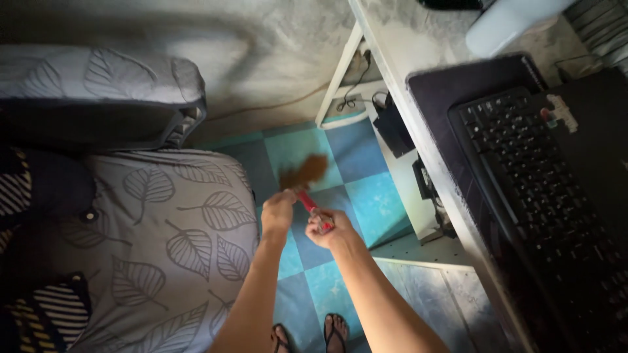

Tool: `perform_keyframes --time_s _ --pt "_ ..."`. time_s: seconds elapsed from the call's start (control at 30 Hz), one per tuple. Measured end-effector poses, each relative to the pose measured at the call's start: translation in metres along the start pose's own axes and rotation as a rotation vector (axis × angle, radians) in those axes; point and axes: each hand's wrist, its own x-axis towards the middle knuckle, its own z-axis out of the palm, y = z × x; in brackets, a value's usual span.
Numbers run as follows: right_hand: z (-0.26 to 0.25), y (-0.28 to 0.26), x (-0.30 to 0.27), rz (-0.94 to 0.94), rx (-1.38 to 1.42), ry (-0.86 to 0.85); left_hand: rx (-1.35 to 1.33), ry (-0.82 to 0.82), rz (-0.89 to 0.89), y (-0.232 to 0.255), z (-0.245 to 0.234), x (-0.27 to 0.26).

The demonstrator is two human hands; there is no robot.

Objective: Sweeping the floor and tidying up around a desk and pet cages.

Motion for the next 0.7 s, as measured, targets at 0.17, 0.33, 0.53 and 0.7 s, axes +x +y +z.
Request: perform_keyframes --time_s 0.17,0.33,0.53,0.7 --pt "0.092 0.022 -0.019 -0.113 -0.143 -0.089 -0.168 0.109 0.040 0.035 -0.016 0.001" --pt "0.102 0.021 -0.002 -0.009 -0.213 -0.297 -0.431 0.178 0.153 0.054 -0.030 0.000" --pt "0.008 0.017 0.059 0.031 -0.145 -0.297 -0.519 0.036 0.128 -0.002 -0.027 0.016" --pt "0.045 0.019 0.040 -0.090 0.032 0.026 -0.059 -0.004 0.112 -0.004 -0.019 -0.002"
